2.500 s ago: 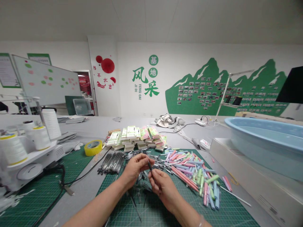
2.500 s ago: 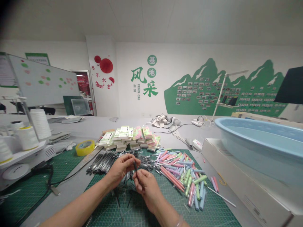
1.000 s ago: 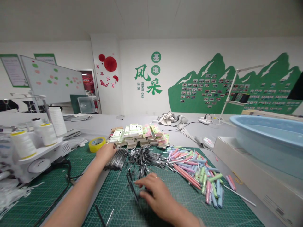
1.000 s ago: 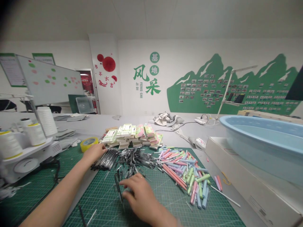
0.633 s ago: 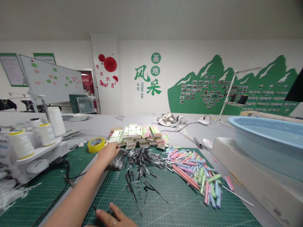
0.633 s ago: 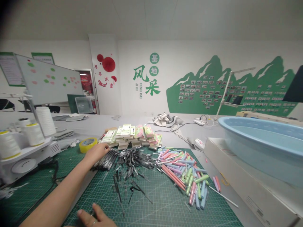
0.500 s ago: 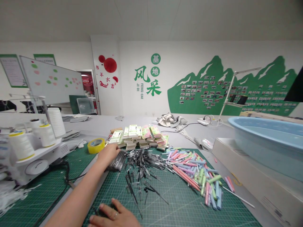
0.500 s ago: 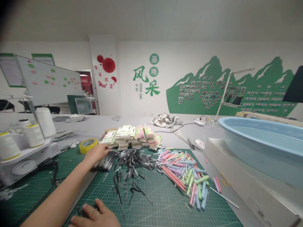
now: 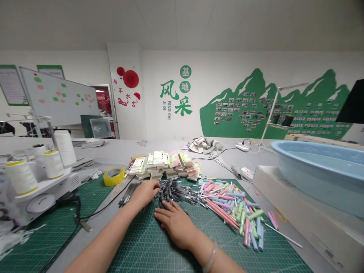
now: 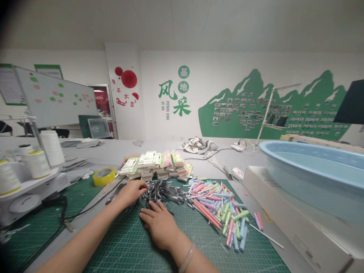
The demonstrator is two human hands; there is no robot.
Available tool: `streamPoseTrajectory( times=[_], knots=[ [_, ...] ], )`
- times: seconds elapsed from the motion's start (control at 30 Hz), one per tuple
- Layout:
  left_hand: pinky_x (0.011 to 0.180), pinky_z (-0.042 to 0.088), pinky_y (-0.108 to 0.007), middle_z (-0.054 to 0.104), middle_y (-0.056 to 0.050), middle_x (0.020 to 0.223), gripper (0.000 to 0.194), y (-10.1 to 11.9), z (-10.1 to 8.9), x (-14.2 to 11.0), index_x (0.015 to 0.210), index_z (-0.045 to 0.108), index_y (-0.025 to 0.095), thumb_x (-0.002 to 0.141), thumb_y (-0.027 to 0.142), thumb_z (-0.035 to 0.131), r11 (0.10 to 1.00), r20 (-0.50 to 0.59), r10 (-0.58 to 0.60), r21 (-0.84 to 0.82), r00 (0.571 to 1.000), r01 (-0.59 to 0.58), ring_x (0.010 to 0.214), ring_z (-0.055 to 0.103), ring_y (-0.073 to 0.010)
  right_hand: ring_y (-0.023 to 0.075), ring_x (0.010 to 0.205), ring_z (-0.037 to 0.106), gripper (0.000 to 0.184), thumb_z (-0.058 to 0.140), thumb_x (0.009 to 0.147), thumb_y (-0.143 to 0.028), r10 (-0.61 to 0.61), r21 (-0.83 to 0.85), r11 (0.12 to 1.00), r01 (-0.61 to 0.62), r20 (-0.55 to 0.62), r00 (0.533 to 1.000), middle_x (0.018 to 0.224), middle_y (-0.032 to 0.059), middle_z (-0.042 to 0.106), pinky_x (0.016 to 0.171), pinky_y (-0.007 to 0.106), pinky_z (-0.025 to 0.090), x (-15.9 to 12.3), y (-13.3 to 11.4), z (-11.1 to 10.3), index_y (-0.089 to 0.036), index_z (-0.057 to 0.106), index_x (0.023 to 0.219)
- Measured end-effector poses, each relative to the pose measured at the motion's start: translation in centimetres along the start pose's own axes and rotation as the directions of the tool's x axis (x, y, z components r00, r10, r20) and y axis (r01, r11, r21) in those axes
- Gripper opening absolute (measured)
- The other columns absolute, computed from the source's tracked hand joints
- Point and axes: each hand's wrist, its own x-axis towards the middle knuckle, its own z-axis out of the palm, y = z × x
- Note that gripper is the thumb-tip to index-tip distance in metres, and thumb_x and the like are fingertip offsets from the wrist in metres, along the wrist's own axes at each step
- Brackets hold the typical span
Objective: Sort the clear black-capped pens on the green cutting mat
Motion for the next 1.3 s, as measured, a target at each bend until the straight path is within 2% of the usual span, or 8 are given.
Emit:
streamPoseTrajectory(
  times=[0.23,0.5,0.7,0.8,0.97,1.17,1.23,1.3],
  knots=[
    [0.077,0.040,-0.024,0.063,-0.002,0.090,0.032,1.2,3.3,-0.3,0.094,0.066,0.024,0.070,0.007,0.052,0.978,-0.042,0.142,-0.146,0.989,-0.147,0.085,0.057,-0.0161,0.0183,0.115,0.049,0.031,0.046,0.086,-0.012,0.066,0.110,0.993,-0.046,-0.184,0.981,0.109,-0.0006,0.066,0.104,0.038,0.029,0.1,0.8,-0.3,-0.027,0.063,0.106],
    [0.080,0.039,-0.025,0.055,-0.003,0.097,0.031,1.7,4.0,-0.8,0.094,0.064,0.025,0.073,0.007,0.050,0.966,-0.043,0.221,-0.126,0.974,-0.225,0.092,0.053,-0.0176,0.0214,0.089,0.057,0.024,0.046,0.078,-0.007,0.424,0.263,0.905,-0.336,-0.464,0.778,0.088,0.0057,0.064,0.081,0.034,0.042,-0.3,2.7,-0.6,-0.021,0.064,0.086],
    [0.074,0.039,-0.025,0.056,-0.002,0.096,0.021,2.5,3.3,-1.2,0.086,0.063,0.024,0.079,0.012,0.047,0.939,-0.067,0.343,0.037,0.937,-0.342,0.088,0.052,-0.0173,0.0229,0.090,0.055,0.022,0.046,0.078,-0.010,0.467,0.333,0.879,-0.340,-0.462,0.754,0.088,0.0065,0.063,0.084,0.037,0.040,-0.4,3.1,-0.4,-0.021,0.065,0.083],
    [0.078,0.040,-0.027,0.058,-0.004,0.099,0.023,2.8,3.1,-1.6,0.092,0.062,0.024,0.082,0.013,0.044,0.895,-0.120,0.446,0.076,0.887,-0.440,0.091,0.052,-0.0180,0.0235,0.093,0.054,0.015,0.052,0.076,-0.016,0.566,0.567,0.775,-0.280,-0.425,0.707,0.089,0.0063,0.063,0.088,0.037,0.039,-0.2,3.3,-0.3,-0.022,0.066,0.081],
    [0.085,0.042,-0.033,0.060,-0.008,0.110,0.031,4.0,3.4,-2.8,0.113,0.056,0.025,0.089,0.017,0.038,0.755,-0.164,0.654,0.084,0.739,-0.650,0.098,0.053,-0.0201,0.0191,0.064,0.059,0.029,0.056,0.076,-0.045,0.719,0.891,0.413,-0.189,-0.191,0.669,0.076,0.0043,0.063,0.055,0.030,0.046,0.4,3.8,-0.3,-0.019,0.063,0.085],
    [0.083,0.044,-0.036,0.062,-0.010,0.110,0.033,5.8,4.3,-4.0,0.118,0.053,0.026,0.089,0.015,0.039,0.573,-0.108,0.818,0.064,0.565,-0.817,0.101,0.054,-0.0220,0.0144,0.062,0.058,0.043,0.061,0.071,-0.049,0.714,0.942,0.307,-0.134,-0.135,0.687,0.072,0.0027,0.063,0.055,0.025,0.044,0.2,4.2,-0.5,-0.014,0.060,0.095],
    [0.086,0.043,-0.036,0.060,-0.010,0.113,0.036,5.8,4.6,-4.1,0.120,0.050,0.025,0.088,0.012,0.039,0.591,-0.172,0.799,0.047,0.576,-0.806,0.104,0.053,-0.0216,0.0127,0.058,0.055,0.040,0.060,0.071,-0.048,0.720,0.940,0.318,-0.121,-0.157,0.676,0.069,0.0008,0.060,0.054,0.023,0.042,0.1,4.3,-0.9,-0.014,0.059,0.093],
    [0.091,0.041,-0.037,0.058,-0.010,0.114,0.037,5.5,4.8,-3.9,0.118,0.050,0.022,0.085,0.008,0.040,0.697,-0.324,0.678,-0.003,0.660,-0.717,0.105,0.051,-0.0209,0.0105,0.052,0.049,0.033,0.054,0.076,-0.047,0.727,0.927,0.355,-0.120,-0.194,0.659,0.065,-0.0023,0.056,0.050,0.022,0.037,0.1,4.2,-1.5,-0.017,0.058,0.089]
  ],
)
